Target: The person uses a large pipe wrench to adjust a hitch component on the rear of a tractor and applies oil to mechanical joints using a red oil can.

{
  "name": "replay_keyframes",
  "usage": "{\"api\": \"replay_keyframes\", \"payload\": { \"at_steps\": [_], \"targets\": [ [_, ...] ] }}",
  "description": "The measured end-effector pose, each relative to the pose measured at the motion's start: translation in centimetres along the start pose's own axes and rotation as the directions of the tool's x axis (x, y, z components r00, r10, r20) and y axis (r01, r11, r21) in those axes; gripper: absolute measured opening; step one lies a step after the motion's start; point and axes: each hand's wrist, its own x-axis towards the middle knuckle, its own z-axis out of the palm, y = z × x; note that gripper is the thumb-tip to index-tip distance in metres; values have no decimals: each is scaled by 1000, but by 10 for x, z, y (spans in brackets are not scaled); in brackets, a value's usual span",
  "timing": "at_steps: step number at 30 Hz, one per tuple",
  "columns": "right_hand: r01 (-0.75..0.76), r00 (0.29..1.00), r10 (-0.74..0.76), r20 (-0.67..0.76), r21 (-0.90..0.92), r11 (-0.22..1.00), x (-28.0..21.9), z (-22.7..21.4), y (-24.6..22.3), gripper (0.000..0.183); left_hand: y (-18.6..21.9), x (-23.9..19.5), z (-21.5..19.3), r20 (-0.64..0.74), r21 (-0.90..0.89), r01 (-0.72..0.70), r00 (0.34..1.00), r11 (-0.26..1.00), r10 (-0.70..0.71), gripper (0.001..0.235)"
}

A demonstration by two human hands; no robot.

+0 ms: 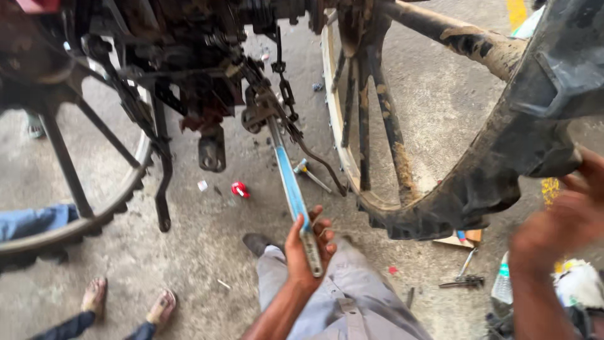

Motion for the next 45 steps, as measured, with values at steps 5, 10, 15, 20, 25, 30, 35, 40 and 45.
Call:
{"api": "replay_keyframes", "payload": {
  "at_steps": [5, 10, 15, 20, 25, 30, 35, 40, 45],
  "targets": [
    [-351, 929, 281, 242, 327, 878, 2, 34, 18, 65, -6, 7, 8, -96, 77, -81, 991, 994, 88, 52],
    [-436, 893, 423, 150, 517, 736, -28, 27, 46, 63, -22, 24, 13, -309, 192, -92, 939, 977, 149, 56],
    [-466, 879, 444, 173, 506, 726, -45, 9, 56, 50, -51, 36, 38, -335, 39, -209, 919, 977, 210, 57],
    [182, 976, -131, 173, -323, 929, -45, -1, 72, 34, -98, 91, 100, -206, -5, -280, 940, 960, 273, 41],
    [-380, 906, 422, -41, 361, 851, -51, 6, 74, 46, -138, 144, 154, -93, -219, -324, 946, 920, 311, 27],
    [-436, 871, 488, 46, 527, 729, -40, 20, 58, 61, -140, 145, 147, -88, -174, -297, 954, 939, 286, 26],
    [-415, 902, 412, 132, 532, 738, -18, 35, 41, 69, -119, 127, 134, -38, -184, -110, 994, 977, 105, 31],
    [-418, 909, 357, 217, 464, 781, -14, 26, 38, 65, -107, 116, 142, -18, -239, -37, 999, 970, 34, 36],
    [-588, 806, 528, 267, 464, 663, -23, 12, 55, 68, -106, 124, 148, 20, -361, 6, 1000, 932, 1, 34]
  ]
}}
